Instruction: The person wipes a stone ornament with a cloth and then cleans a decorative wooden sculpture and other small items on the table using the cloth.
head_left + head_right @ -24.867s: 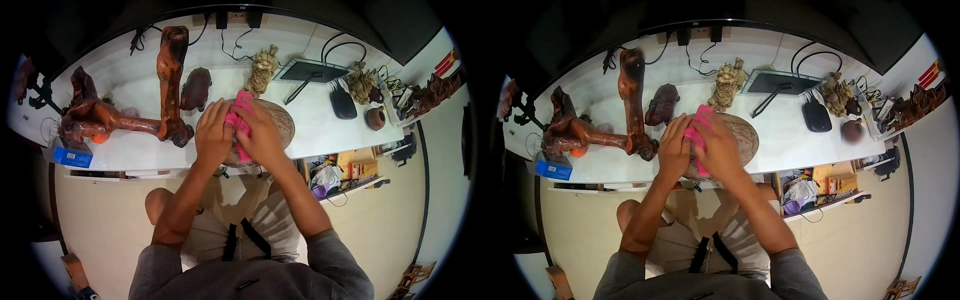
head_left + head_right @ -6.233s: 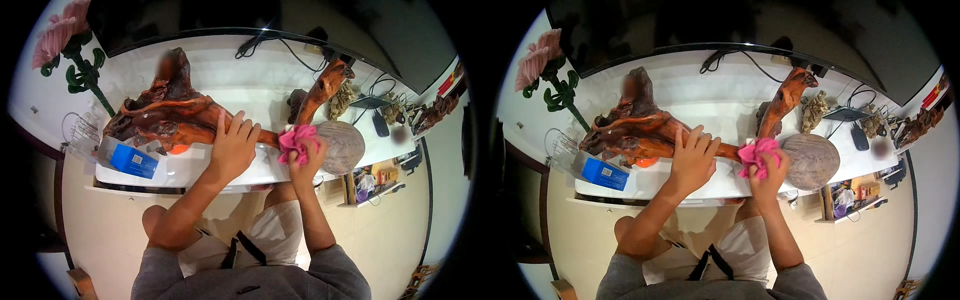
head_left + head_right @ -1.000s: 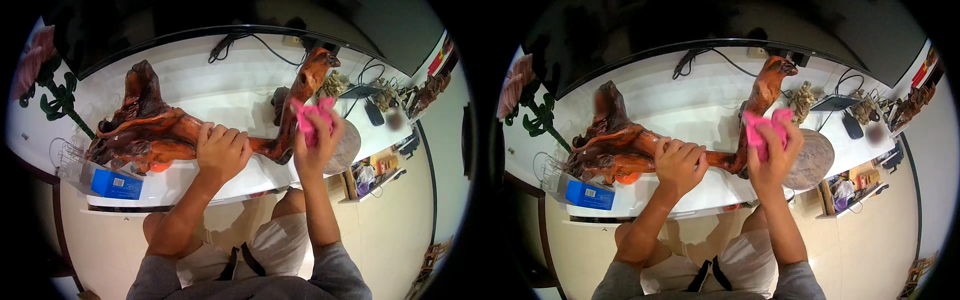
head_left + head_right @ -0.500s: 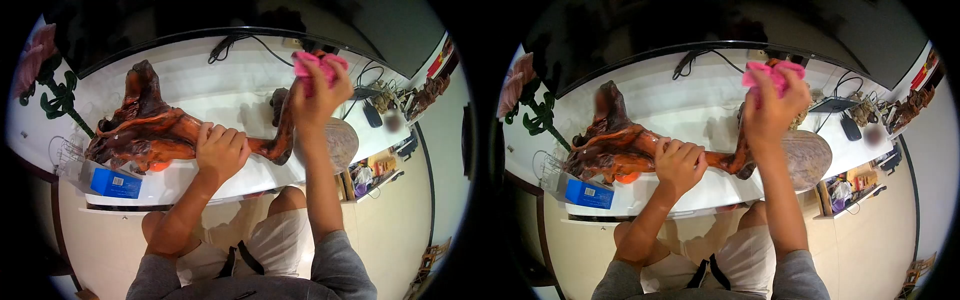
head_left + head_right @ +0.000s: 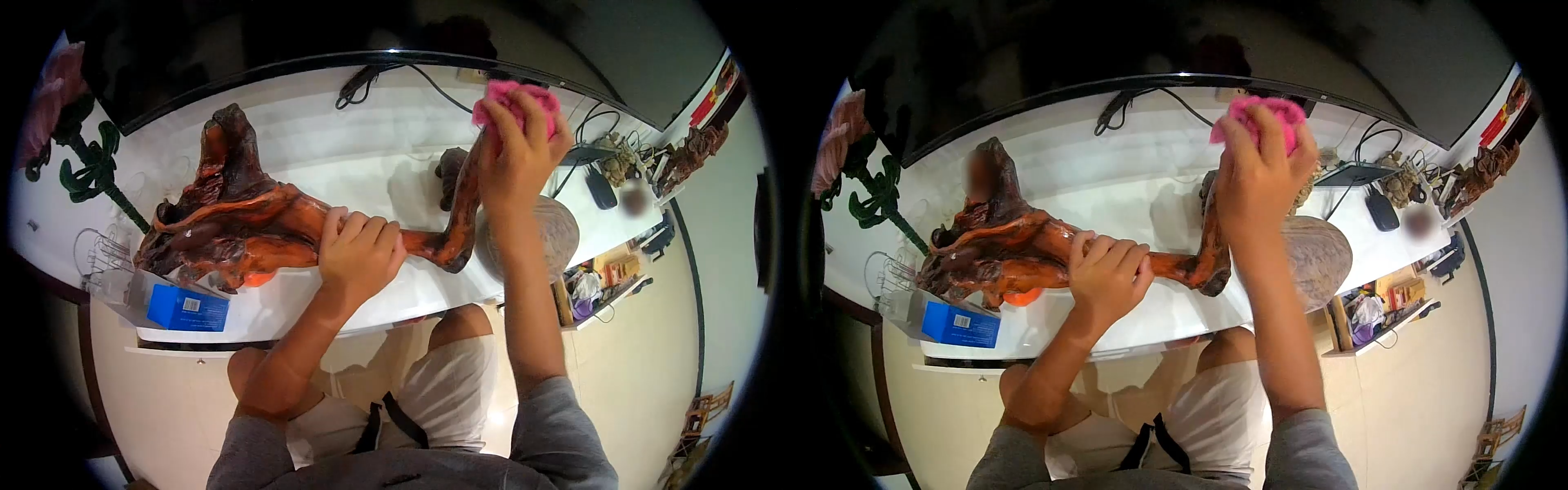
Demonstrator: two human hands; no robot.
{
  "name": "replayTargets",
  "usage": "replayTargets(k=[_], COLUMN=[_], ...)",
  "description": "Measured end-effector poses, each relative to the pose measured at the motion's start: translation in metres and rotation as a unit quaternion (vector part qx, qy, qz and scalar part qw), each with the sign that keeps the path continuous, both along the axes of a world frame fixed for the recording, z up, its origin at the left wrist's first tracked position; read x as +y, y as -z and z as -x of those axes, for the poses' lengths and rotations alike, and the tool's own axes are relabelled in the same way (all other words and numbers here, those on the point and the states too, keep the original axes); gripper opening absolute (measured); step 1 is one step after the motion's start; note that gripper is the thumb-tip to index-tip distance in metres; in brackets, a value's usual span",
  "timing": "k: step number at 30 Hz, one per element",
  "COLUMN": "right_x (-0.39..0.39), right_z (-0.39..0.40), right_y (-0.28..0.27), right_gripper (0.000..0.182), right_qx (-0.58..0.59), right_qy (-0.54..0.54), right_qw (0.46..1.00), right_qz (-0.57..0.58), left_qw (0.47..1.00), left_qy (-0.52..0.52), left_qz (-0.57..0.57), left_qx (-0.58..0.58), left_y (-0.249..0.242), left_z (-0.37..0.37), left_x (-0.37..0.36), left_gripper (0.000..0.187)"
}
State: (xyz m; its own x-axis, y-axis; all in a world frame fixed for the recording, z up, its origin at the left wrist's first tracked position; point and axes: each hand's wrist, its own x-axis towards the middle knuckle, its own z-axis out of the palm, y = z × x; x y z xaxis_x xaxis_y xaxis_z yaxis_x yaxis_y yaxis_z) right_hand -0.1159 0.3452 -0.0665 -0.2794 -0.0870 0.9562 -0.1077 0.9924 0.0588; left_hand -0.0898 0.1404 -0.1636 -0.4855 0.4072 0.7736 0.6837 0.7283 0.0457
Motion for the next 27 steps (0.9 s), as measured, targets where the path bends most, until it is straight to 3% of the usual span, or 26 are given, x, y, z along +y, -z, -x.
replayTargets(k=[8, 14, 18, 21, 24, 27], right_x=[-0.013, -0.003, -0.017, -0.040, -0.055, -0.076], right_z=[-0.043, -0.012, -0.027, -0.054, -0.080, -0.099], right_y=[0.032, -0.009, 0.038, 0.090, 0.097, 0.097], right_gripper=[0.040, 0.041, 0.039, 0.037, 0.038, 0.041], right_qx=[-0.116, -0.030, -0.031, -0.124, -0.215, -0.275], right_qy=[-0.094, -0.044, -0.049, -0.071, -0.144, -0.208], right_qw=[0.984, 0.996, 0.994, 0.984, 0.959, 0.918], right_qz=[0.096, 0.073, 0.088, 0.102, 0.119, 0.197], left_qw=[1.000, 1.000, 1.000, 0.999, 0.999, 0.994], left_qy=[0.004, -0.009, -0.009, -0.015, 0.001, 0.048], left_qz=[0.003, 0.019, 0.015, 0.030, 0.031, -0.072], left_qx=[0.008, 0.014, 0.013, -0.001, -0.022, -0.071], left_y=[0.001, 0.003, 0.004, 0.002, -0.004, -0.009], left_z=[-0.001, 0.001, 0.001, 0.001, -0.004, -0.006], left_x=[-0.001, -0.001, 0.000, -0.001, -0.003, -0.006], left_gripper=[0.011, 0.011, 0.012, 0.011, 0.016, 0.022])
